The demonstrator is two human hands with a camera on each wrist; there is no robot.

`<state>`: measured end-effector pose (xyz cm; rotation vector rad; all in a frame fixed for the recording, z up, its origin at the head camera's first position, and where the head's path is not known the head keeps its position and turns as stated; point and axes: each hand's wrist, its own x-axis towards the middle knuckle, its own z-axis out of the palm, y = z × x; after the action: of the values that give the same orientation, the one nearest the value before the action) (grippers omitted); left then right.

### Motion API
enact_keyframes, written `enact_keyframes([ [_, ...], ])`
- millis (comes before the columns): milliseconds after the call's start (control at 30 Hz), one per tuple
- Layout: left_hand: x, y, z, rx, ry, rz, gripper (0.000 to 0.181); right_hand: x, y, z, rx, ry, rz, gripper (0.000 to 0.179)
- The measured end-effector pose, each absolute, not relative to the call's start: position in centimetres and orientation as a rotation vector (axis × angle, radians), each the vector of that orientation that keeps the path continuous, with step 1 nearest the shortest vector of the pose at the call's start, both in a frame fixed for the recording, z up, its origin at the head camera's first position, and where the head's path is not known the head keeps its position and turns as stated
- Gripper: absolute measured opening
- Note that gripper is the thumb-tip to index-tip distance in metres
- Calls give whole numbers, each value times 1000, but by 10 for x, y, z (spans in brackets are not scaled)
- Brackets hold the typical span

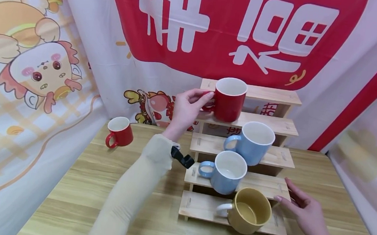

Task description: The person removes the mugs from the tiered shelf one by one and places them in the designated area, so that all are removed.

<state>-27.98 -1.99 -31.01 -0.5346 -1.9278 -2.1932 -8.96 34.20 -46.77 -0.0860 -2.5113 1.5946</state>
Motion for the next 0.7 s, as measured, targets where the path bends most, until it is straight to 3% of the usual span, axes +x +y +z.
enact_keyframes([
  [700, -258, -101, -320, -359, -1819, -2081, 31, -91, 343, -469, -86, -2522, 1592, 70],
])
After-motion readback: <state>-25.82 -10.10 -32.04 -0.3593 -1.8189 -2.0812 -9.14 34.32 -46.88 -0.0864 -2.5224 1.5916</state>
